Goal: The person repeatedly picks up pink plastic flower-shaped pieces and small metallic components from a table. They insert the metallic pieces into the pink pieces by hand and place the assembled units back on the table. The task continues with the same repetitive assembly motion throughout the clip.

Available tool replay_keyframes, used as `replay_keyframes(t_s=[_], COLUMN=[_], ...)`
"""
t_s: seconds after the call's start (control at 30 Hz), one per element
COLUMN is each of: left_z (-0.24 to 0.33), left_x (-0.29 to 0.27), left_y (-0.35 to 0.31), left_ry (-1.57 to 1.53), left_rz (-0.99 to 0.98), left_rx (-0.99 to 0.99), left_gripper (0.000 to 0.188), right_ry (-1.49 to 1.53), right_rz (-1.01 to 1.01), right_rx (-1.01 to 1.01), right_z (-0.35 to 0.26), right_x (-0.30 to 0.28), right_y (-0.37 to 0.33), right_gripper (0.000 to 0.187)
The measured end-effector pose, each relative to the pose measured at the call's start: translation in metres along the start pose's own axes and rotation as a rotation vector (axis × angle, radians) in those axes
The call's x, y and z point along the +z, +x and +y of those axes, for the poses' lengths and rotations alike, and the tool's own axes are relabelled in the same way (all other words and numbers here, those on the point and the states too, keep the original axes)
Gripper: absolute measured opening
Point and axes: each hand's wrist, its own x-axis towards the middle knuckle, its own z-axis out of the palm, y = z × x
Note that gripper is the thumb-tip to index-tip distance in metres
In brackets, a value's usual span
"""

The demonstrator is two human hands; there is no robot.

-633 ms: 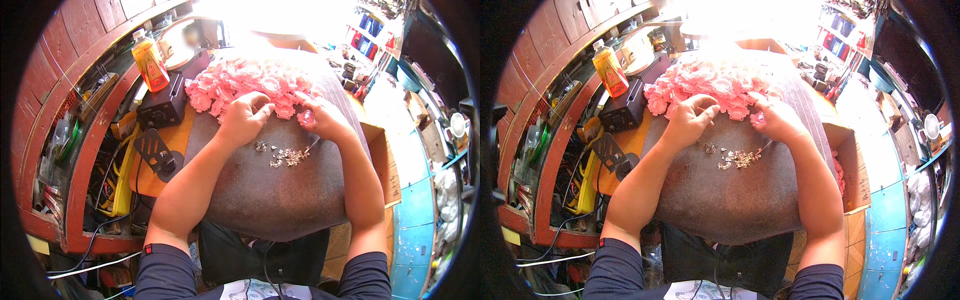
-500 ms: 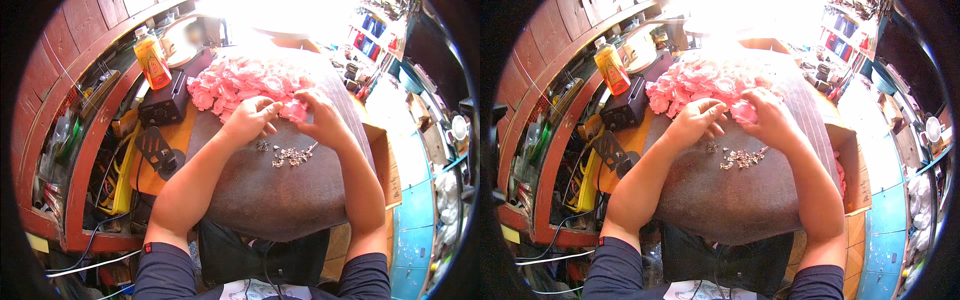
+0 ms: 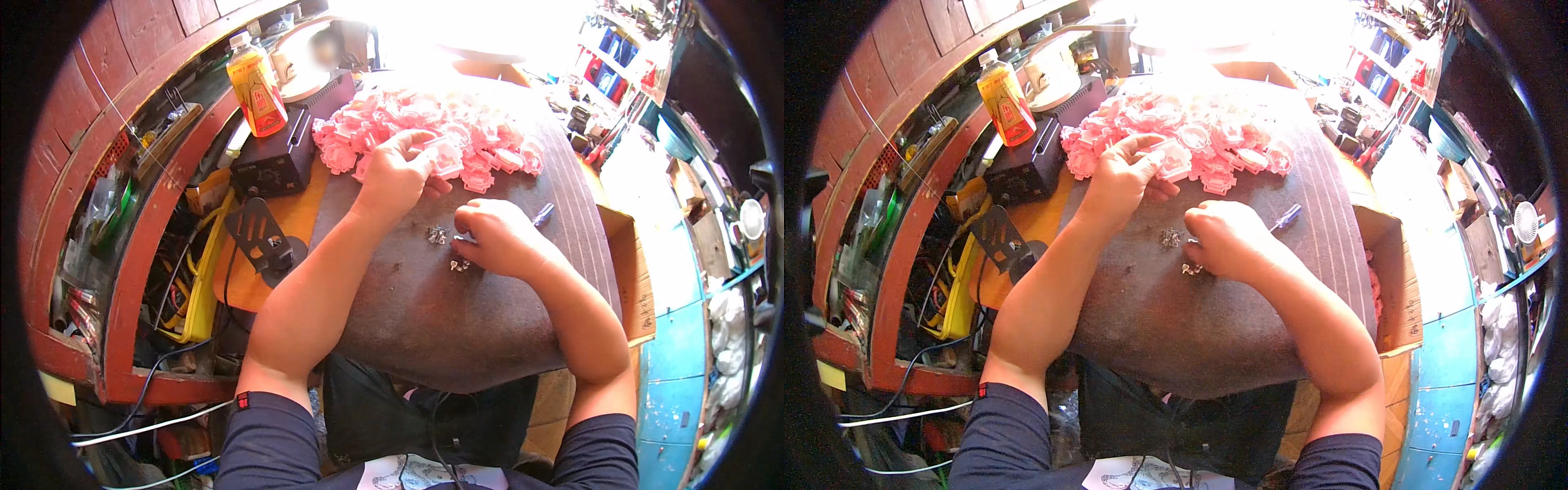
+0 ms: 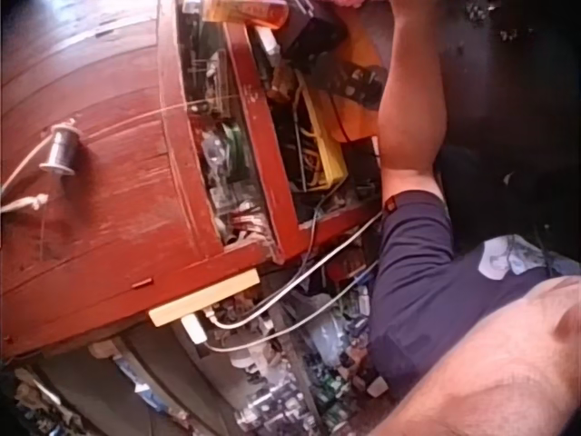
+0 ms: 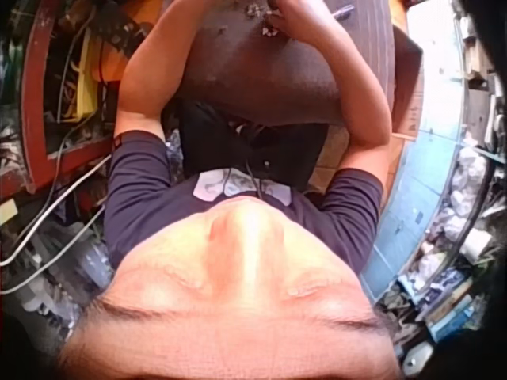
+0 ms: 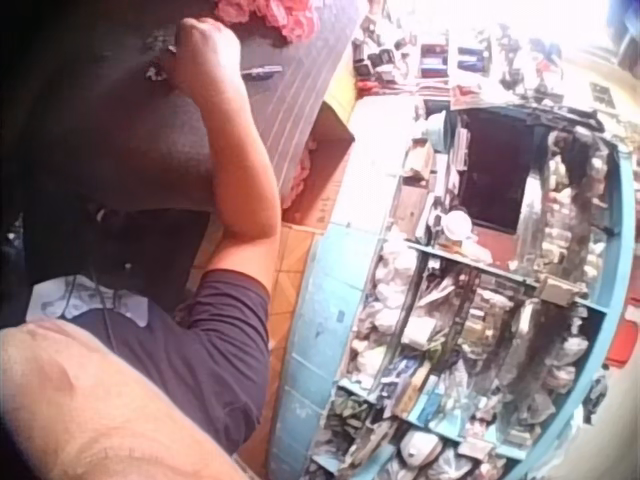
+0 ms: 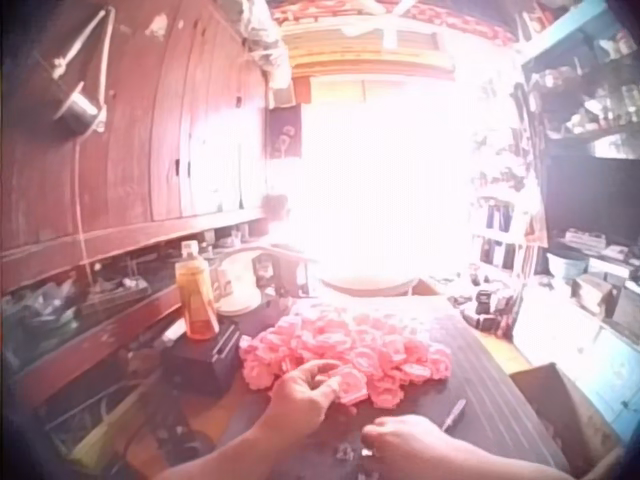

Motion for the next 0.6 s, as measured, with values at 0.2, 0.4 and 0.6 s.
replay_keyframes(t_s=[0.2, 0.4, 0.6], left_z=[-0.005, -0.014, -0.009], left_x=[0.000, -0.002, 0.011], left_y=[0.001, -0.002, -0.015], left_ry=[0.066, 0.194, 0.498], left_rz=[-0.021, -0.060, -0.182], left_rx=[0.020, 0.082, 0.173], left_gripper=[0.033, 0.035, 0.023], right_ry=[-0.111, 0.482, 1.335], right_rz=[-0.052, 0.309, 0.369], right_rx=[0.041, 0.222, 0.397], right_z=[-0.001, 0.030, 0.034], right_x=[0.010, -0.002, -0.009], right_y=[0.005, 0.010, 0.010], right_gripper=[0.016, 0.007, 0.007])
